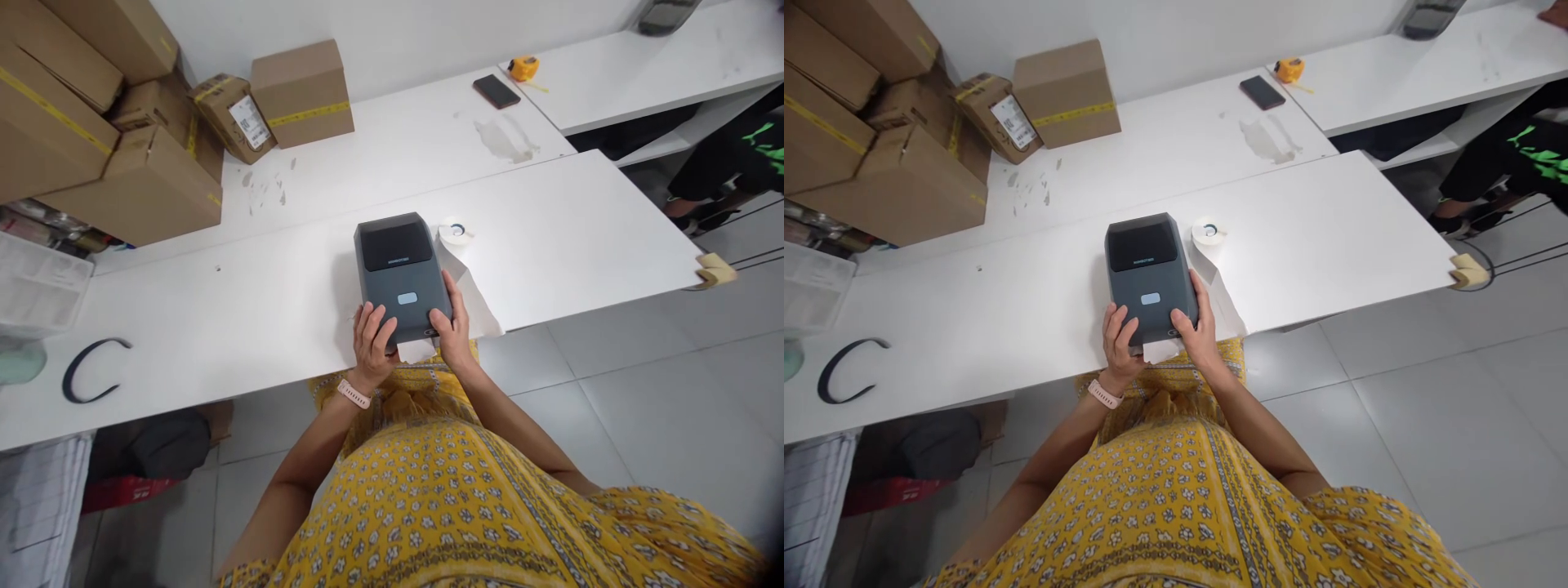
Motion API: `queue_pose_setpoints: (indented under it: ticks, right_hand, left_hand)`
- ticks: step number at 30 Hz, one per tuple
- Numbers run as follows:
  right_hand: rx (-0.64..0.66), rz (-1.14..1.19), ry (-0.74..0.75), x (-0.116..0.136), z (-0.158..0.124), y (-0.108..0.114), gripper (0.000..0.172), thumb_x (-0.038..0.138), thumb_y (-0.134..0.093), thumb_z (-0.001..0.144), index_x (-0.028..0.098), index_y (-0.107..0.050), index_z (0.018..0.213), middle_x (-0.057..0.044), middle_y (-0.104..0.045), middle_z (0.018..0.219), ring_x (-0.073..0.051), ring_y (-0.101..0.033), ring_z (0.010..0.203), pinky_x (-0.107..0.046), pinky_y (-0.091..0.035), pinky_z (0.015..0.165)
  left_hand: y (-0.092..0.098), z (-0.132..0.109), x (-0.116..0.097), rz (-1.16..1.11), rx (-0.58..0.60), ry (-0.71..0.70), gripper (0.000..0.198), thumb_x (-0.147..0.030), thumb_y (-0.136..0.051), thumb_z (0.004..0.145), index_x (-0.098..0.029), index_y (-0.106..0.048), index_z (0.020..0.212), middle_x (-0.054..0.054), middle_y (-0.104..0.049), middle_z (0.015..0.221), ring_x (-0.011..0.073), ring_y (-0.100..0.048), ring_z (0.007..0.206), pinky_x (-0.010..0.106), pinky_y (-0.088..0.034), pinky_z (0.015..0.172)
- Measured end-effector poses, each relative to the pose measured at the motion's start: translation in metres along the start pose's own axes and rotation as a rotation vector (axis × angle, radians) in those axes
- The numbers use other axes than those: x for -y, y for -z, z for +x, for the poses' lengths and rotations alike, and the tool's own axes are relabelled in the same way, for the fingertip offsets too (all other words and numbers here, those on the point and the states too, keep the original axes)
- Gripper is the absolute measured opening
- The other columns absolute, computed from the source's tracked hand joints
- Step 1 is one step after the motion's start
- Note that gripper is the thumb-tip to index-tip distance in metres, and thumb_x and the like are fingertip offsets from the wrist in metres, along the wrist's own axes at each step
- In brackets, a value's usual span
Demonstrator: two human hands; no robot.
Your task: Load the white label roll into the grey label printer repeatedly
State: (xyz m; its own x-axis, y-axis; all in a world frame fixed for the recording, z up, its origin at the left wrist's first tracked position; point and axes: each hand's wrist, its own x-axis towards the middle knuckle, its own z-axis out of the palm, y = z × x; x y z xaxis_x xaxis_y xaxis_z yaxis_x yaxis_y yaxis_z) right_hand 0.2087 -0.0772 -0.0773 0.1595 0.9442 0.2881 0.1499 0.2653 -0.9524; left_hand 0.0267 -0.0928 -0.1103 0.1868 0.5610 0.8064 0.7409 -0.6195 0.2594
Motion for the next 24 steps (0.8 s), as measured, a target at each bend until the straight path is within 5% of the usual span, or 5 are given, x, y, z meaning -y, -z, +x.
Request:
queue_pose_setpoints:
  ticks: [6, 10, 13, 18, 24]
  right_hand:
    - [0.038, -0.109, 0.061, 0.002, -0.001, 0.002, 0.070, 0.057, -0.046, 0.099, 0.028, -0.028, 0.161, -0.014, -0.041, 0.163, -0.031, -0.044, 0.149, -0.055, -0.042, 0.120]
    - [0.039, -0.103, 0.099, 0.014, -0.002, 0.005, 0.065, 0.052, -0.049, 0.101, 0.034, -0.028, 0.160, -0.009, -0.032, 0.169, -0.028, -0.036, 0.154, -0.054, -0.037, 0.125]
    - [0.055, -0.168, 0.167, 0.022, -0.002, 0.007, 0.049, 0.047, -0.045, 0.103, 0.039, -0.043, 0.152, -0.005, -0.033, 0.169, -0.027, -0.034, 0.155, -0.056, -0.034, 0.126]
    - [0.027, -0.187, 0.250, 0.021, 0.001, 0.007, 0.042, 0.045, -0.045, 0.104, 0.036, -0.052, 0.145, -0.006, -0.041, 0.164, -0.028, -0.039, 0.152, -0.056, -0.035, 0.125]
    - [0.041, -0.226, 0.273, 0.016, 0.002, 0.008, 0.043, 0.045, -0.043, 0.104, 0.034, -0.050, 0.146, -0.008, -0.041, 0.163, -0.027, -0.040, 0.151, -0.057, -0.037, 0.124]
  left_hand:
    - [0.000, 0.002, 0.001, -0.076, 0.106, 0.134, 0.061, -0.072, -0.058, 0.088, -0.021, -0.061, 0.120, 0.016, -0.065, 0.129, 0.0335, -0.046, 0.145, 0.057, -0.035, 0.121]
    - [0.028, 0.010, -0.024, -0.088, 0.098, 0.198, 0.062, -0.067, -0.058, 0.089, -0.018, -0.058, 0.127, 0.019, -0.059, 0.138, 0.0333, -0.047, 0.144, 0.054, -0.043, 0.115]
    - [0.054, 0.006, -0.052, -0.180, 0.006, 0.501, 0.038, -0.053, -0.056, 0.096, -0.018, -0.067, 0.105, 0.013, -0.068, 0.115, 0.0270, -0.064, 0.117, 0.046, -0.053, 0.099]
    - [0.053, 0.015, -0.077, -0.812, 0.264, 1.212, 0.056, -0.063, -0.048, 0.095, -0.017, -0.068, 0.070, 0.004, -0.065, 0.066, 0.0135, -0.056, 0.057, 0.028, -0.045, 0.057]
    - [0.035, 0.045, -0.082, -0.993, 0.331, 1.426, 0.050, -0.062, -0.081, 0.064, -0.015, -0.063, 0.063, -0.001, -0.058, 0.057, 0.0076, -0.046, 0.049, 0.023, -0.034, 0.050]
